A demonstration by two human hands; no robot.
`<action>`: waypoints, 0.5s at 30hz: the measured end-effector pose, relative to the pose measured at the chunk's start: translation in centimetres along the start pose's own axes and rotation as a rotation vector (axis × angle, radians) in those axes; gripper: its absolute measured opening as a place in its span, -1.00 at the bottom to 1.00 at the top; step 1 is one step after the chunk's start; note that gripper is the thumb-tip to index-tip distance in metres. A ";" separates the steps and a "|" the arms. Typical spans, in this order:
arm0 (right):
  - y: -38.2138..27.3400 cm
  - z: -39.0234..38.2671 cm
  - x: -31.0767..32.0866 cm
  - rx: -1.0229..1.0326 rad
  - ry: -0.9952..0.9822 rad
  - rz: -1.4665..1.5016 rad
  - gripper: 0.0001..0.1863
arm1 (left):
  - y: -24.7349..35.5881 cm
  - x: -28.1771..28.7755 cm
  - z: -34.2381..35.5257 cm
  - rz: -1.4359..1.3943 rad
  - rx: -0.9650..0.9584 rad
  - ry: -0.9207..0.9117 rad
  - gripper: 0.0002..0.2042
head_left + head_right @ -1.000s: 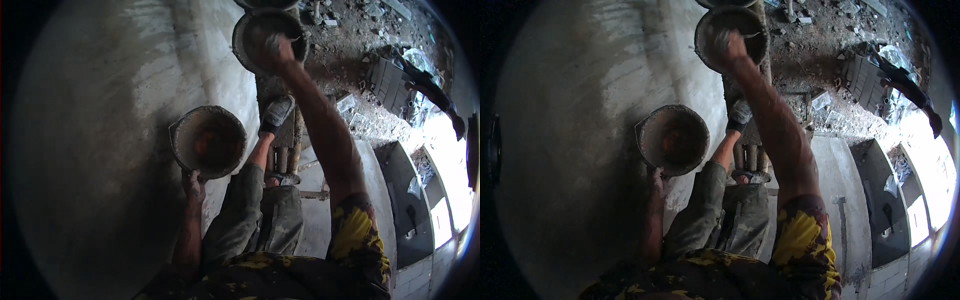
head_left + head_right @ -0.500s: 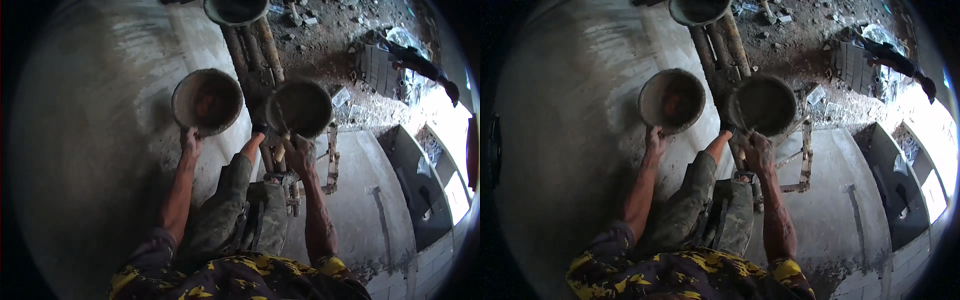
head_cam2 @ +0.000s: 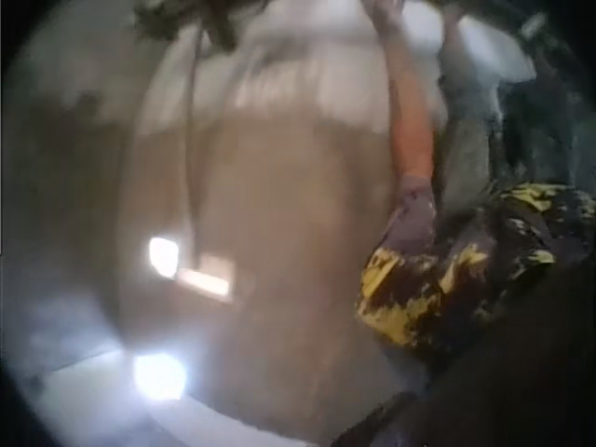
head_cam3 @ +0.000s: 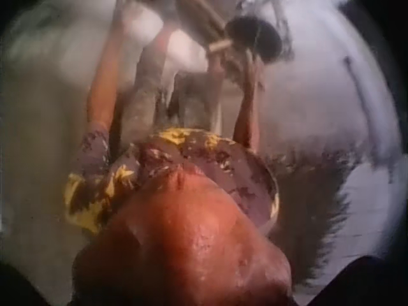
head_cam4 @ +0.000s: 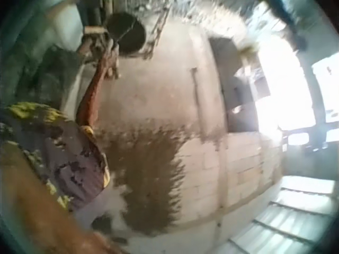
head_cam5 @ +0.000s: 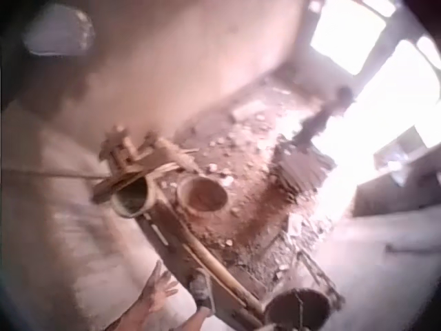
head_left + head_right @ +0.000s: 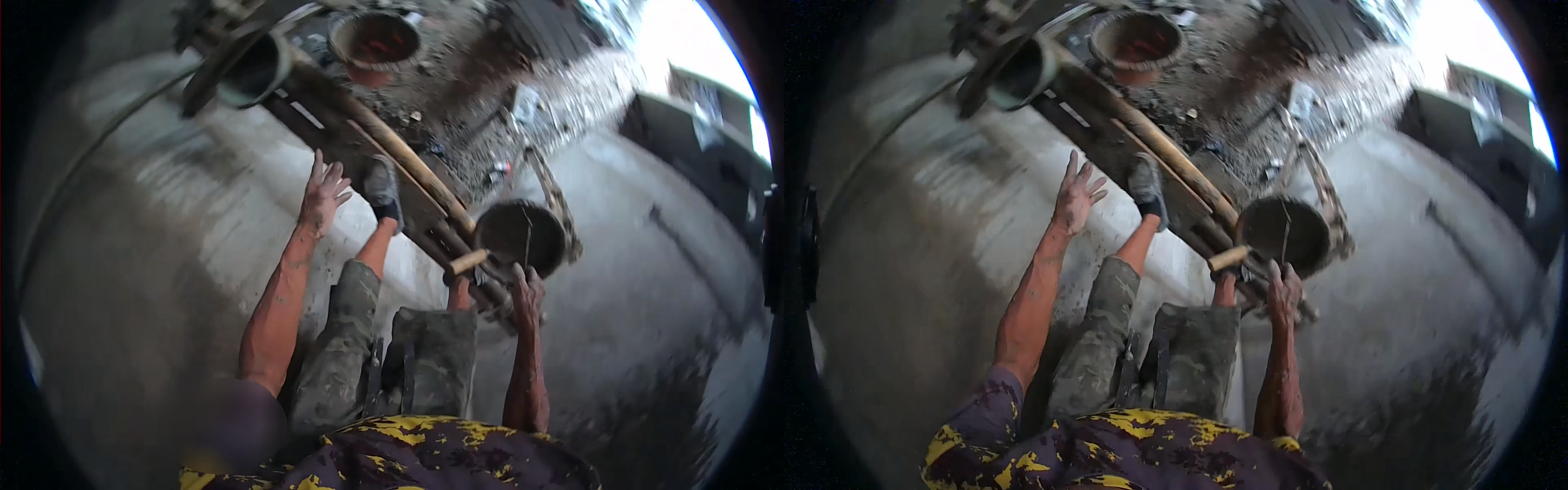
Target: The person plasters a wall by repeatedly scooping mortar from a bucket with a trowel and applying it to the concrete surface.
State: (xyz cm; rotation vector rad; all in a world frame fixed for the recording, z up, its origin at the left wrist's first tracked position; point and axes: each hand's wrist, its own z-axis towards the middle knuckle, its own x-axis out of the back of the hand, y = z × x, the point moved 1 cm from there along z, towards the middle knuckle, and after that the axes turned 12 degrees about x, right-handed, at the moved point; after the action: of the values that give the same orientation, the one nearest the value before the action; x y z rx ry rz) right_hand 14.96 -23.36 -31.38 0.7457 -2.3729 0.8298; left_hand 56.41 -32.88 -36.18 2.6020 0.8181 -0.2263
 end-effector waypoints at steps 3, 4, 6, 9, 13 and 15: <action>-1.1 -3.7 0.8 0.033 -0.001 0.189 -0.58 | -2.9 0.1 -2.6 0.497 0.084 0.072 -0.33; -0.6 -4.4 0.1 0.018 0.007 0.257 -0.58 | -4.3 0.0 -2.8 0.551 0.093 0.039 -0.33; 2.0 -5.9 0.3 -0.017 0.028 0.292 -0.60 | -6.5 -1.4 -3.8 0.698 0.134 0.063 -0.38; 6.0 -8.2 0.5 -0.030 0.031 0.356 -0.60 | -12.3 -4.4 -4.7 0.832 0.192 0.081 -0.43; 8.7 -10.7 -2.2 -0.014 0.111 0.575 -0.60 | -16.8 -6.7 -4.6 0.994 0.244 0.037 -0.43; 8.7 -11.0 -3.7 -0.009 0.094 0.566 -0.59 | -18.3 -8.3 -6.2 0.952 0.234 0.020 -0.50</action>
State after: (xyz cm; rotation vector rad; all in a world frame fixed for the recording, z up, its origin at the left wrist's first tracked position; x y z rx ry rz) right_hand 15.16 -8.93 -29.58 0.0115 -2.5258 1.0435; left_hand 39.33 -20.84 -34.30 2.8824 -0.5144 -0.0099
